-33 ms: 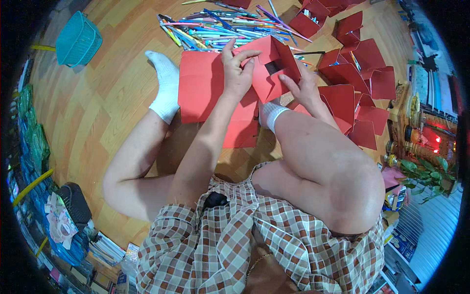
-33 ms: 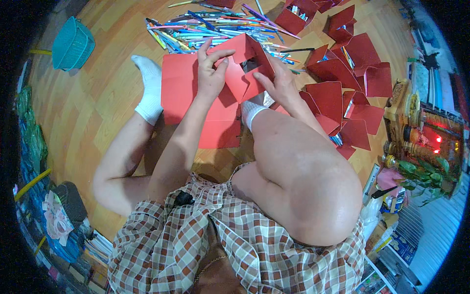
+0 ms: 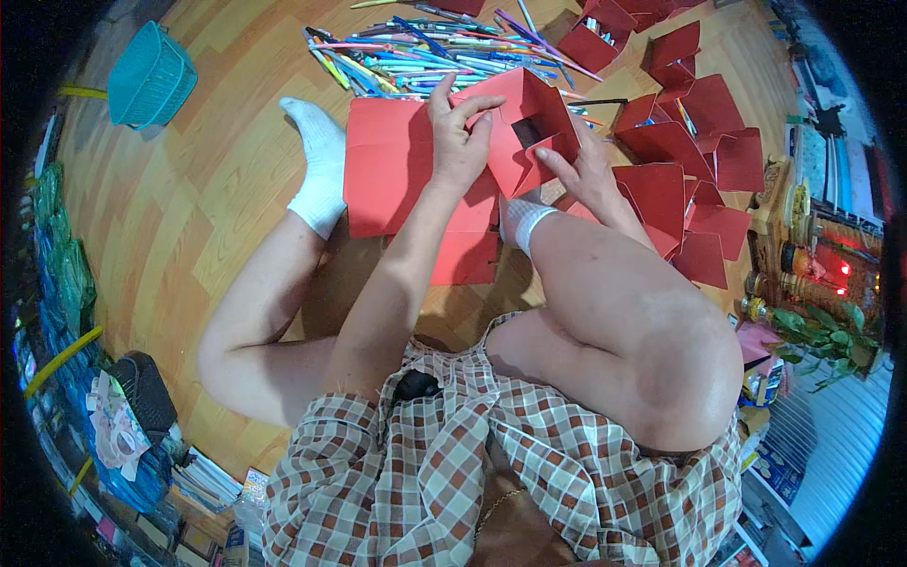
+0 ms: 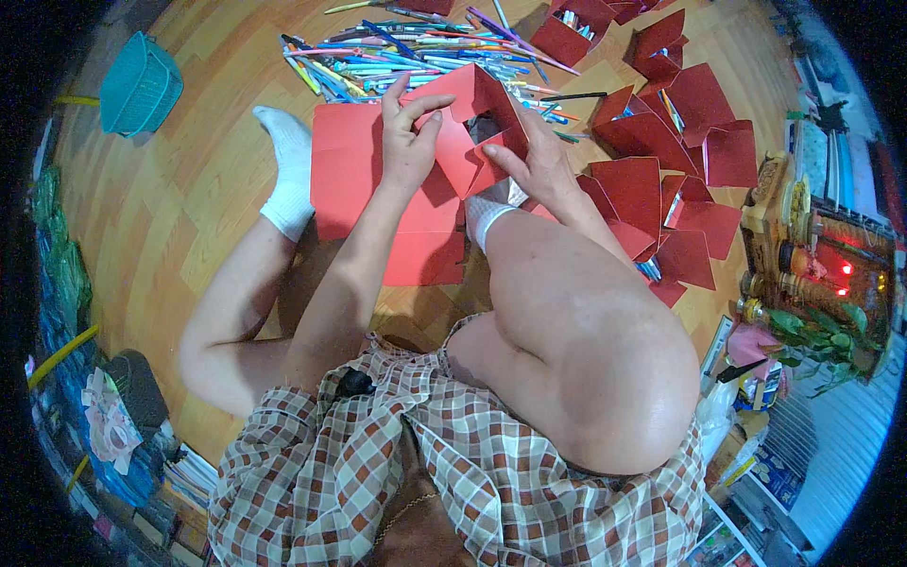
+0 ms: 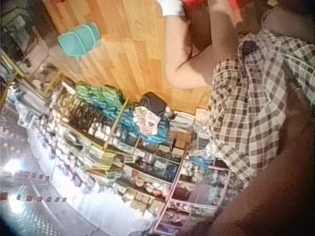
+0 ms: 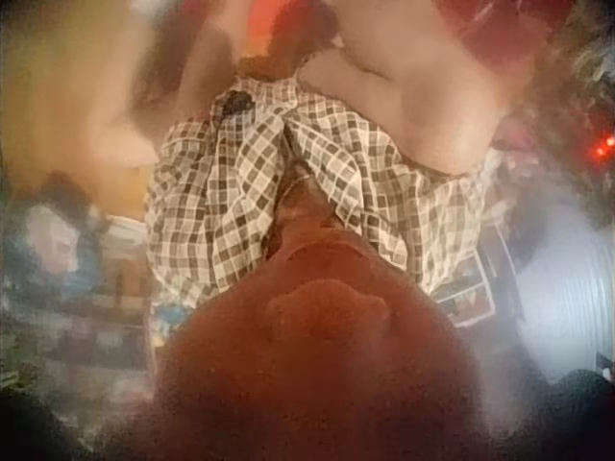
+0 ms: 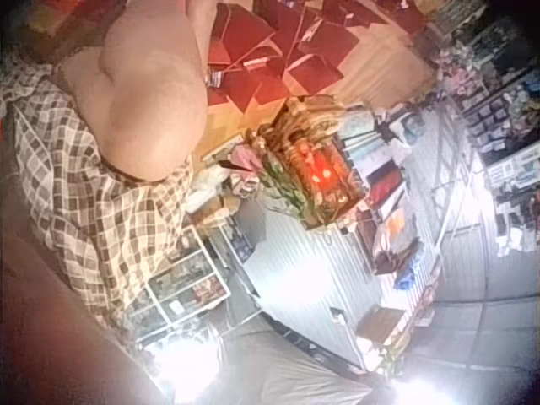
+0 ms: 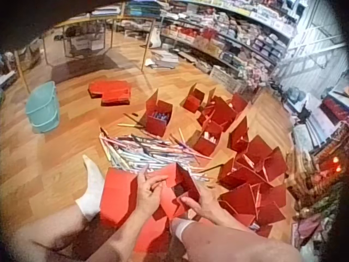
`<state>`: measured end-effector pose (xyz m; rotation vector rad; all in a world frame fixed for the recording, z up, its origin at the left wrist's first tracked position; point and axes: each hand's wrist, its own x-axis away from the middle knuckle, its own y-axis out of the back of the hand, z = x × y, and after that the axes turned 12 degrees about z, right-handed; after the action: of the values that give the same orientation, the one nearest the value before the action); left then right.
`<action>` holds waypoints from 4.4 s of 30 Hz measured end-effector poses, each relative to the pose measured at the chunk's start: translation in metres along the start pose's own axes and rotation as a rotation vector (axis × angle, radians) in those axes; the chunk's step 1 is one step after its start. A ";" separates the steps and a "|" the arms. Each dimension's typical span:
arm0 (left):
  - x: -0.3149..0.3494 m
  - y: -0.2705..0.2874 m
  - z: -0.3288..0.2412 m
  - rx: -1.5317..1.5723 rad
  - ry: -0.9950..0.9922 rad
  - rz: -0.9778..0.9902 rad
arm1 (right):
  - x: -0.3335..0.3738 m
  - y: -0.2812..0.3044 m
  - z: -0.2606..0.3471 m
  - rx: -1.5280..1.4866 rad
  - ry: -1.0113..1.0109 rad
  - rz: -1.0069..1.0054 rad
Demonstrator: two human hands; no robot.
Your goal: Assemble red paper boxes on the floor.
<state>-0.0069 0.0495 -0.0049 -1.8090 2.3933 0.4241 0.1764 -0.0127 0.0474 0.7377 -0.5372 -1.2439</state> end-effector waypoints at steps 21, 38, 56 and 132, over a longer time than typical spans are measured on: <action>0.009 -0.005 -0.012 -0.140 -0.021 0.031 | -0.001 -0.008 0.006 0.220 0.042 0.012; 0.014 -0.013 -0.024 -0.233 -0.068 0.057 | 0.007 -0.011 0.004 0.074 0.127 0.052; 0.022 -0.027 -0.013 0.301 0.366 -0.099 | 0.005 -0.011 0.014 0.046 0.020 -0.005; -0.008 0.016 -0.030 0.984 0.244 -0.049 | -0.032 0.037 -0.005 -0.565 -0.209 -0.276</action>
<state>-0.0175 0.0527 0.0280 -1.4484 2.0457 -0.8762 0.1955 0.0248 0.0728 0.2065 -0.2300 -1.6461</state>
